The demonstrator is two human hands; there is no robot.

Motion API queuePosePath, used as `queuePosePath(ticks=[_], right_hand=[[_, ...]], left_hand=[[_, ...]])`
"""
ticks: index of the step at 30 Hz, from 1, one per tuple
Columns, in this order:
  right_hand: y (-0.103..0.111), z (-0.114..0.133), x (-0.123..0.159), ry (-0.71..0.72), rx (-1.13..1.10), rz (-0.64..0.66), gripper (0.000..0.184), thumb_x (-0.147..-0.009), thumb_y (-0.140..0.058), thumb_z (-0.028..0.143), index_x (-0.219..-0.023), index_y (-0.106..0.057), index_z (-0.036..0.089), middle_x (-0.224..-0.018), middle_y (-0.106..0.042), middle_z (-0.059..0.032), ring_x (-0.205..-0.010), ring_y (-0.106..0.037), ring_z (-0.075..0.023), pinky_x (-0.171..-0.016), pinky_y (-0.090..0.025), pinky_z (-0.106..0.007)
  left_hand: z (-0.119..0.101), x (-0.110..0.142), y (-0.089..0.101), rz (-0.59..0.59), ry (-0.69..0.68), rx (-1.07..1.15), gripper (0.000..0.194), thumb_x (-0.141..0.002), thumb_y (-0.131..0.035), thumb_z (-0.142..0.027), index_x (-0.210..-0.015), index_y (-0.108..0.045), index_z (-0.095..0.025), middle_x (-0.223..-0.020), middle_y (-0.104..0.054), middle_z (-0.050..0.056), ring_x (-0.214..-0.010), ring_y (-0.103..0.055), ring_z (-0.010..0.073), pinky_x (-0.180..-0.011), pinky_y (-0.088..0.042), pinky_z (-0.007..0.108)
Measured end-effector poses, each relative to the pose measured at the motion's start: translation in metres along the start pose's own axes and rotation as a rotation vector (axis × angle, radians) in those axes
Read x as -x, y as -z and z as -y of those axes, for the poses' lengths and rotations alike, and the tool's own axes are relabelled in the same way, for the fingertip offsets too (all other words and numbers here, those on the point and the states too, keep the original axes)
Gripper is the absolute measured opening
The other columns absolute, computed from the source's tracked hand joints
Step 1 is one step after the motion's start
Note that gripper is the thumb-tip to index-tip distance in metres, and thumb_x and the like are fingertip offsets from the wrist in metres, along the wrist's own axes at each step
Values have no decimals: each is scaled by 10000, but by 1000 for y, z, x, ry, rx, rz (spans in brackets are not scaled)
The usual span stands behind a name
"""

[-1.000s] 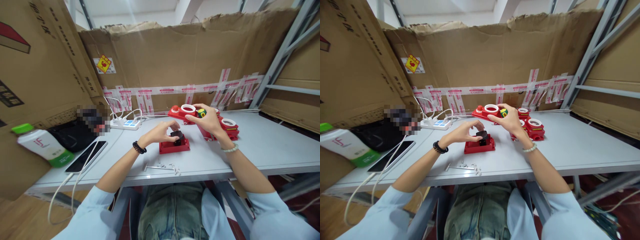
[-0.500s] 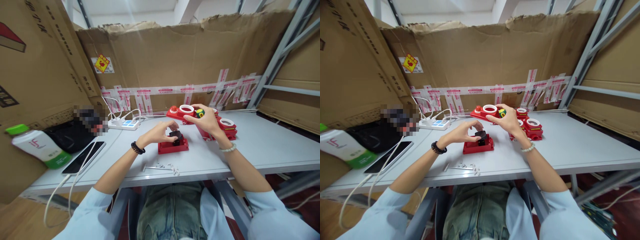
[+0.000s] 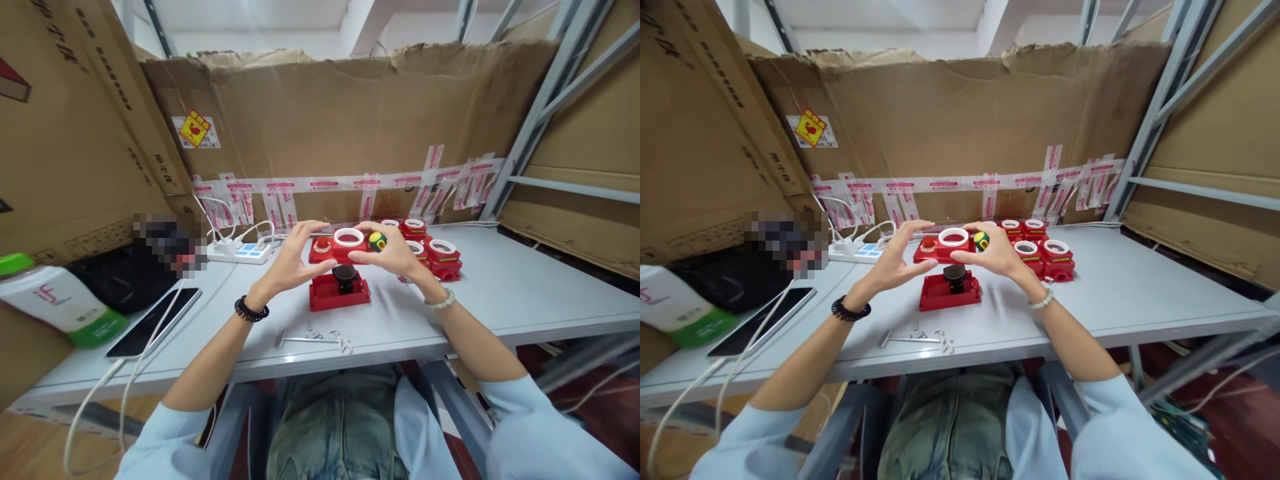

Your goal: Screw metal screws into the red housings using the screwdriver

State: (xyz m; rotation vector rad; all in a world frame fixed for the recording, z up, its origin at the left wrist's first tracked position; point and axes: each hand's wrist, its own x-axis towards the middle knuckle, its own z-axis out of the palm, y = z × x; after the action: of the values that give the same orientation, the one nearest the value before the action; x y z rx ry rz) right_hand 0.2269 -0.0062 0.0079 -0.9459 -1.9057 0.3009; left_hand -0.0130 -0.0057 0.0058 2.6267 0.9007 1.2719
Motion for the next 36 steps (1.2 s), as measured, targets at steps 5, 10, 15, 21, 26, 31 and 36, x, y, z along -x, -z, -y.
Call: queuePosePath(ticks=[5, 10, 15, 21, 26, 31, 36], right_hand=[[-6, 2, 3, 18, -35, 106, 510, -652, -814, 412, -1087, -673, 187, -1101, -718, -67, -1011, -669, -240, -915, -510, -384], [-1, 4, 4, 84, -66, 125, 518, -720, -768, 406, -1189, -639, 225, -1191, -683, -66, -1134, -624, -237, -1010, -456, -406], [1, 1, 4, 164, -44, 199, 211, -794, -681, 325, -973, -721, 220, -1132, -689, -73, -1112, -623, -238, -989, -455, -437], [0, -2, 5, 157, 84, 326, 173, -793, -647, 270, -929, -746, 224, -1169, -648, -82, -999, -643, -223, -894, -499, -406], [0, -4, 6, 123, 169, 431, 215, -779, -657, 279, -968, -755, 249, -1189, -622, -68, -960, -643, -223, -887, -504, -399], [1, -5, 6, 56, 234, 510, 239, -785, -658, 316, -985, -754, 227, -1232, -594, -79, -1008, -617, -231, -925, -478, -392], [2, -1, 7, 15, 235, 531, 241, -776, -654, 303, -986, -754, 239, -1229, -600, -62, -993, -615, -219, -920, -472, -372]], left_hand=[[-2, -1, -11, 180, 95, 98, 619, -839, -659, -478, -1358, -442, -218, -1268, -622, 94, -1080, -632, 237, -902, -512, 338], [3, 2, -11, 200, 89, 104, 610, -813, -688, -483, -1318, -466, -224, -1276, -620, 79, -1033, -641, 221, -865, -513, 318], [9, 5, -15, 277, 117, 98, 630, -803, -685, -524, -1315, -462, -233, -1243, -633, 78, -1004, -641, 228, -859, -512, 344], [7, 7, -21, 293, 85, 105, 619, -806, -687, -518, -1308, -465, -234, -1297, -602, 72, -1088, -609, 236, -939, -475, 358], [8, 10, -23, 340, 112, 100, 637, -808, -678, -523, -1319, -454, -217, -1233, -630, 93, -962, -641, 232, -835, -515, 354], [8, 11, -26, 338, 115, 103, 625, -806, -686, -507, -1303, -467, -199, -1208, -639, 105, -1068, -627, 268, -909, -502, 382], [12, 13, -30, 348, 120, 107, 635, -803, -682, -518, -1309, -464, -202, -1213, -637, 110, -1087, -618, 277, -919, -496, 389]])
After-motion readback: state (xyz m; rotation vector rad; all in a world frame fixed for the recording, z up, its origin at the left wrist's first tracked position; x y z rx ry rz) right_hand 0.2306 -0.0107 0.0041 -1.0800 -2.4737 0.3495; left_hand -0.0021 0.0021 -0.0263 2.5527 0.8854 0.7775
